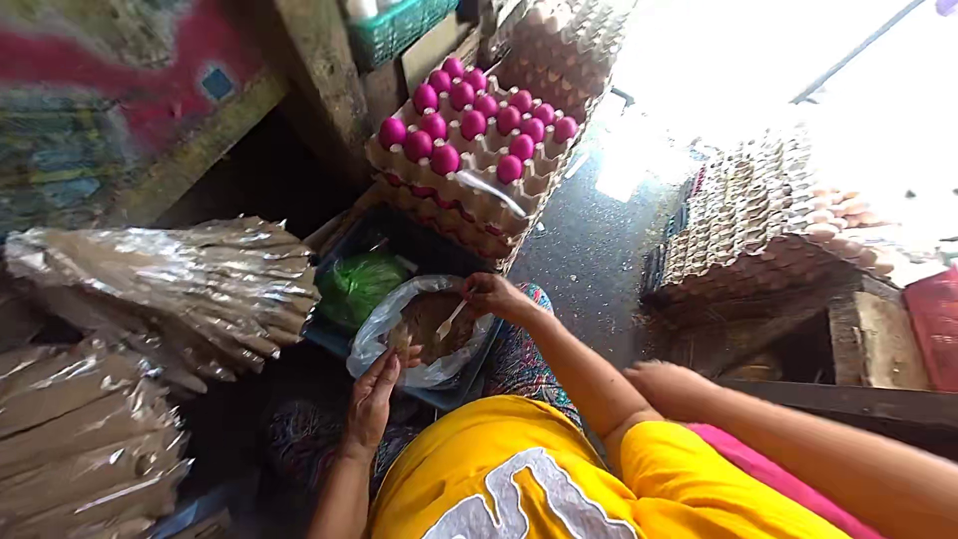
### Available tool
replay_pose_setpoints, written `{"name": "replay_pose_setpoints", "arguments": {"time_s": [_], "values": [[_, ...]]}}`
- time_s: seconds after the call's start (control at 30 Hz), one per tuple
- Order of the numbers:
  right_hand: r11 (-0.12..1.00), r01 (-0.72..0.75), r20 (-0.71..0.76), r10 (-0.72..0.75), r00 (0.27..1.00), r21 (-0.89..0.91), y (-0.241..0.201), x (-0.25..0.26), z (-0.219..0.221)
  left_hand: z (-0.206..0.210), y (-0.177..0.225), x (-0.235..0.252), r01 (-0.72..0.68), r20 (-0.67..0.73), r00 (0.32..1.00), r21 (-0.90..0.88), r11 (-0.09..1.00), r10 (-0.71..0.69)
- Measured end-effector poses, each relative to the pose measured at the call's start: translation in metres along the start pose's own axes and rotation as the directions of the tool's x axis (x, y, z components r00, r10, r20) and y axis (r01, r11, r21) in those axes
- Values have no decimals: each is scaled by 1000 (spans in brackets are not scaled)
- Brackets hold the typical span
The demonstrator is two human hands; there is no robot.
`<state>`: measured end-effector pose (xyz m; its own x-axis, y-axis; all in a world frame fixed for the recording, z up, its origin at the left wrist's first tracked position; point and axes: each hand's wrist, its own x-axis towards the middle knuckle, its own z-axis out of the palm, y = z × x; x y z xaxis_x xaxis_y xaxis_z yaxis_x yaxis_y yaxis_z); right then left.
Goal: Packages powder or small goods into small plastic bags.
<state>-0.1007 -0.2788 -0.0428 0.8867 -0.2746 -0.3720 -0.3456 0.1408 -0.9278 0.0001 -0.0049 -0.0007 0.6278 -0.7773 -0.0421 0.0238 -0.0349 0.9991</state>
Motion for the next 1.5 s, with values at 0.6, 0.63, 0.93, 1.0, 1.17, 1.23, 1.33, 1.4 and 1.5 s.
{"name": "replay_pose_setpoints", "arguments": {"time_s": [0.6,0.63,0.93,1.0,1.17,1.23,1.33,1.4,1.5], "values": [[944,-52,-4,53,999,-326,-35,-5,7,6,5,-5,17,-33,999,23,1000,-17],[941,-41,-6,41,999,-337,-35,-4,8,6,4,-5,18,-36,999,18,1000,-18],[932,-30,2,33,999,-362,-40,-13,5,3,13,-3,11,2,1000,60,998,-11],[942,27,-31,-39,999,-334,-18,-4,1,2,12,-4,7,-21,1000,41,999,-6],[932,10,-31,-23,999,-362,-15,3,-1,-5,8,-8,27,-38,999,-20,999,-28],[904,17,-35,-36,999,-428,-16,5,2,-5,12,-9,41,-34,999,-33,999,-42],[884,-18,-30,5,1000,-468,-23,3,12,-4,16,-10,70,-51,996,-23,997,-71],[889,-20,-18,14,1000,-458,-17,6,16,-4,14,-7,67,-68,995,-28,997,-68],[875,-26,2,30,1000,-483,-5,15,21,-5,19,-5,80,-92,992,-36,996,-83]]}}
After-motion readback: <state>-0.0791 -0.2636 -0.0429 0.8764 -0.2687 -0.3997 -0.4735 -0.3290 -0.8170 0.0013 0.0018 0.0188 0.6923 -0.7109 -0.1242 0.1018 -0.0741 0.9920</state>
